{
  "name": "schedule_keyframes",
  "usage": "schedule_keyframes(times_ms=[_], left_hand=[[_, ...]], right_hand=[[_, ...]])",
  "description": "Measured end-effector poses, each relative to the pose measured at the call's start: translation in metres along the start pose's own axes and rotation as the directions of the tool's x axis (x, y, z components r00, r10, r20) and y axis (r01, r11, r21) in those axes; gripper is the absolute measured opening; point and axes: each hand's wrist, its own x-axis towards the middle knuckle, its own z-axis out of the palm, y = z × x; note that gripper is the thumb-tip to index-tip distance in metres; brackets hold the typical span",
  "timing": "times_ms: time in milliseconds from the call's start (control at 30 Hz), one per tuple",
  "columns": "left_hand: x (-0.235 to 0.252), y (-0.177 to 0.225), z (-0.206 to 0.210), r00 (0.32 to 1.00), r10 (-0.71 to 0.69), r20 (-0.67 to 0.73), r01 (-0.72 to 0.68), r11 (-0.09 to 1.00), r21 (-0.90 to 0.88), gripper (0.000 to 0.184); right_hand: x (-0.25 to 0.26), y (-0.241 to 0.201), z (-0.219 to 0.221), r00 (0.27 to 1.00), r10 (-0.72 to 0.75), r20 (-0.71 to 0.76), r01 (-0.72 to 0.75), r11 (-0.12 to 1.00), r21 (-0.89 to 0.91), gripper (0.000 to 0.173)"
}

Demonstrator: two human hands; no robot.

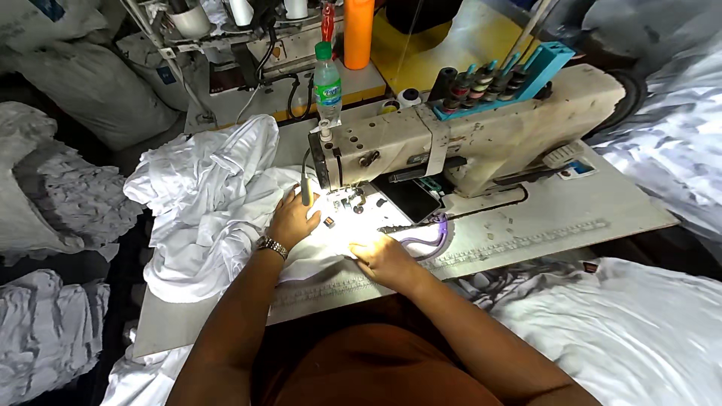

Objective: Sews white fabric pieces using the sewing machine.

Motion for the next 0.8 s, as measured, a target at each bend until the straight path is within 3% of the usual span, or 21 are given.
schedule_keyframes(times_ms=[67, 200, 267, 333, 467, 567, 633, 700, 800], left_hand=[[0.009, -0.005, -0.003, 0.999, -0.03, -0.042, 0.03, 0.999, -0.019, 0.043], [0.021, 0.0, -0.026, 0.984, -0.151, -0.095, 0.132, 0.975, -0.181, 0.068], [0.024, -0.011, -0.021, 0.973, -0.102, -0.206, 0.061, 0.979, -0.196, 0.057], [0.019, -0.026, -0.011, 0.95, 0.018, -0.311, -0.057, 0.992, -0.116, 0.025], [-0.021, -0.023, -0.043, 0.927, 0.111, -0.359, -0.097, 0.994, 0.055, 0.046], [-0.061, 0.0, -0.071, 0.916, 0.157, -0.368, -0.202, 0.976, -0.085, 0.04], [-0.082, 0.016, -0.078, 0.939, 0.202, -0.277, -0.302, 0.871, -0.388, 0.037], [-0.091, 0.034, -0.085, 0.934, 0.35, -0.068, -0.315, 0.721, -0.617, 0.041], [-0.086, 0.063, -0.084, 0.838, 0.525, 0.15, -0.313, 0.688, -0.654, 0.048]], right_hand=[[0.009, 0.003, 0.005, 0.998, 0.029, -0.05, -0.029, 1.0, -0.008, 0.028], [0.026, 0.01, 0.019, 0.989, 0.079, -0.124, -0.078, 0.997, 0.012, 0.034], [0.03, 0.013, 0.024, 0.985, 0.087, -0.151, -0.085, 0.996, 0.014, 0.032], [0.029, 0.014, 0.027, 0.982, 0.085, -0.17, -0.084, 0.996, 0.014, 0.03], [0.028, 0.015, 0.026, 0.982, 0.095, -0.164, -0.09, 0.995, 0.037, 0.027], [0.027, 0.016, 0.024, 0.979, 0.103, -0.173, -0.093, 0.994, 0.064, 0.023], [0.027, 0.016, 0.023, 0.98, 0.107, -0.166, -0.095, 0.992, 0.077, 0.021], [0.026, 0.015, 0.022, 0.98, 0.111, -0.164, -0.098, 0.992, 0.085, 0.02], [0.026, 0.014, 0.022, 0.976, 0.116, -0.183, -0.104, 0.992, 0.07, 0.02]])
